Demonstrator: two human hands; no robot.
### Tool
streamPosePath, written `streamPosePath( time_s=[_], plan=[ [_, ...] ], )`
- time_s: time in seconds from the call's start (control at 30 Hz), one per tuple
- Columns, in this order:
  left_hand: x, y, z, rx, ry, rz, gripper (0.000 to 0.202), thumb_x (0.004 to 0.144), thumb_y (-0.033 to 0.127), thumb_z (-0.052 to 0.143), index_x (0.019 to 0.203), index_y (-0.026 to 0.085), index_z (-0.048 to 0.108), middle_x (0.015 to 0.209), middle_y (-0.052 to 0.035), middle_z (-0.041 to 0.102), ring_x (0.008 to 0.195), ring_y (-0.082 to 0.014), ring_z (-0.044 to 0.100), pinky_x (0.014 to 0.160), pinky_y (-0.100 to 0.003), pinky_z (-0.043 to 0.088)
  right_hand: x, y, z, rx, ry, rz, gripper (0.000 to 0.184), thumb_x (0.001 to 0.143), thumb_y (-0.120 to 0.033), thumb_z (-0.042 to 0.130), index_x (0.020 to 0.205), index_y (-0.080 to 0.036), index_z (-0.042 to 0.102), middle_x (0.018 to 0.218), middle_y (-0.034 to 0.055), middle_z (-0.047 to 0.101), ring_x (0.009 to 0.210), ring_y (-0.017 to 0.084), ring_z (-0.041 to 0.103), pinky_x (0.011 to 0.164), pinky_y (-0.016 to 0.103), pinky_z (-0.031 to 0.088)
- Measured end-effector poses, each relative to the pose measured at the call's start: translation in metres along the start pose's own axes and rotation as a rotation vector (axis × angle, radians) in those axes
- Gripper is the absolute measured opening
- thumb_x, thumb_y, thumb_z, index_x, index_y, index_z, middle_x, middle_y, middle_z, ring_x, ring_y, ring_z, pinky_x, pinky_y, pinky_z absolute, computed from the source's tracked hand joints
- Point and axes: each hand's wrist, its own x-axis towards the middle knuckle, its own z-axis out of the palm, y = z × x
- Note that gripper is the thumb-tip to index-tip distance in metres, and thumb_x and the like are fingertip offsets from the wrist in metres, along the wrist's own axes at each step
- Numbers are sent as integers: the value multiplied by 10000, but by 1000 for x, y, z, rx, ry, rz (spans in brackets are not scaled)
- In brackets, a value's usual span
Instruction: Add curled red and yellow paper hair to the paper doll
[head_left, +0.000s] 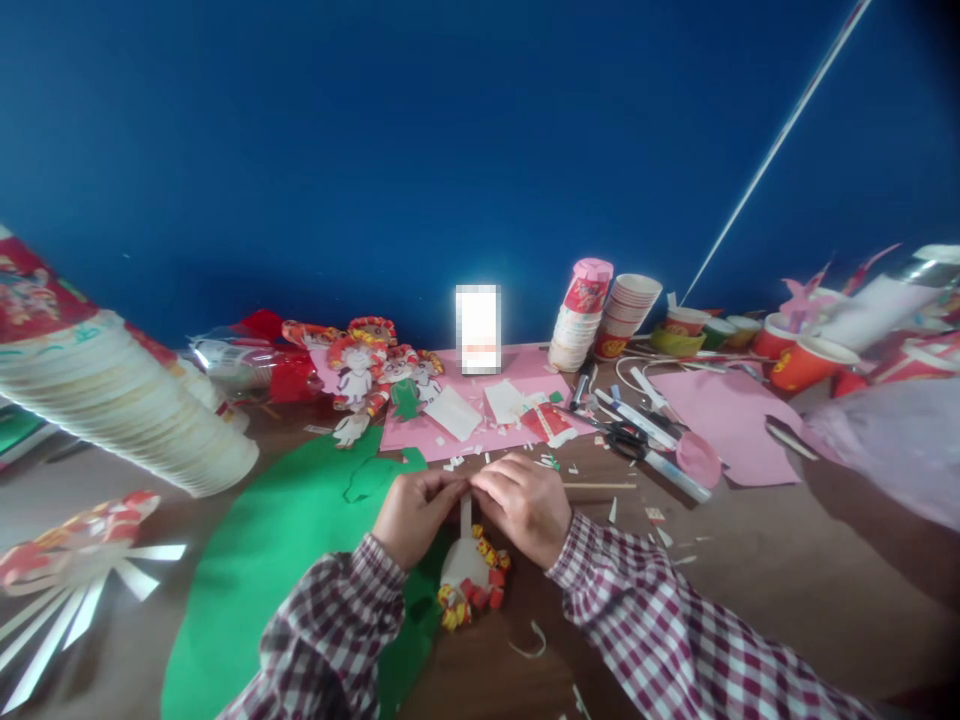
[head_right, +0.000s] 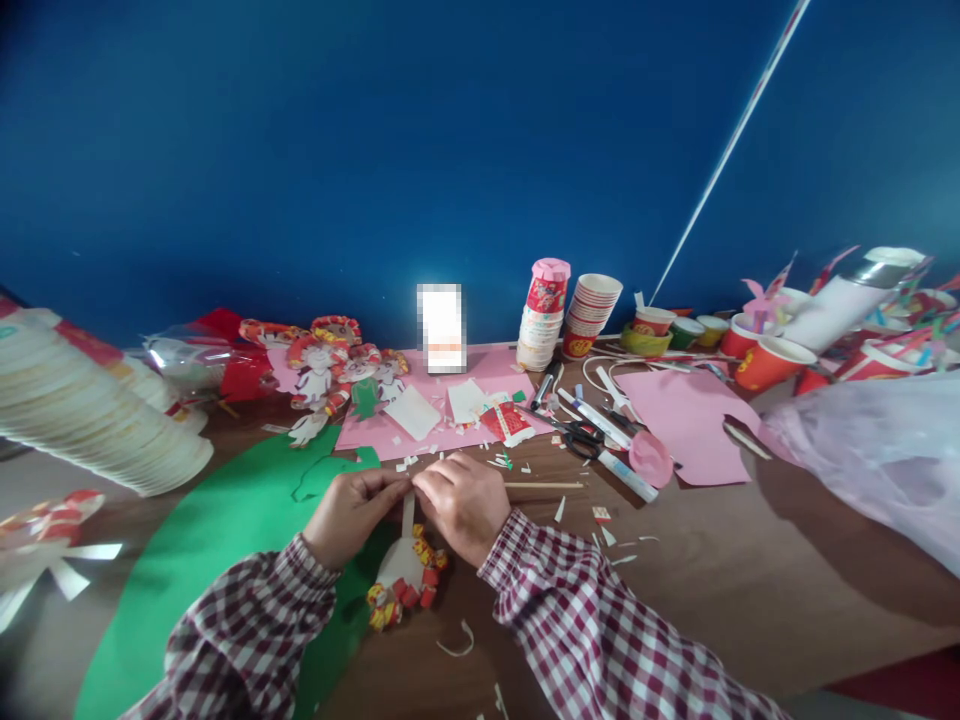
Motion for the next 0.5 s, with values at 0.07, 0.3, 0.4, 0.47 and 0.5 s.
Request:
streamPosePath(
  time_s=[0.07, 0.3, 0.4, 0.47, 0.5],
  plan=[
    [0, 2, 0, 30, 24, 24, 239, 707, 345, 552, 738, 144, 678, 567, -6, 624, 509, -116, 521, 470, -187, 407, 0, 0, 0, 4, 4, 10, 143, 849, -213, 456, 861, -192, 597, 793, 35, 613, 782, 146, 531, 716, 251, 415],
    [-1, 3, 1, 78, 59, 53, 218, 712, 316, 561, 786, 146, 675, 670, -20, 666, 591, -131, 566, 527, -191, 439, -1, 0, 1, 29, 20, 36, 153, 852, -224, 452, 879, -193, 600, 808, 34, 621, 797, 144, 537, 729, 257, 421],
    [0, -1, 0, 69, 57, 51, 218, 709, 320, 568, 784, 141, 667, 691, -27, 669, 615, -138, 575, 553, -201, 451, -1, 1, 2, 45, 19, 51, 140, 846, -225, 463, 868, -195, 598, 812, 31, 624, 800, 142, 542, 733, 253, 418],
    [1, -4, 1, 37, 48, 54, 219, 706, 320, 573, 796, 141, 659, 725, -34, 674, 649, -146, 586, 580, -211, 461, 0, 1, 2, 56, 15, 60, 127, 839, -213, 473, 875, -197, 593, 818, 28, 626, 803, 140, 546, 735, 249, 415],
    [2, -5, 1, 17, 41, 52, 220, 703, 319, 577, 803, 140, 655, 739, -37, 674, 662, -149, 590, 590, -216, 465, 0, 1, 2, 63, 13, 64, 123, 835, -206, 477, 883, -197, 590, 824, 28, 627, 805, 140, 548, 737, 248, 413]
  ],
)
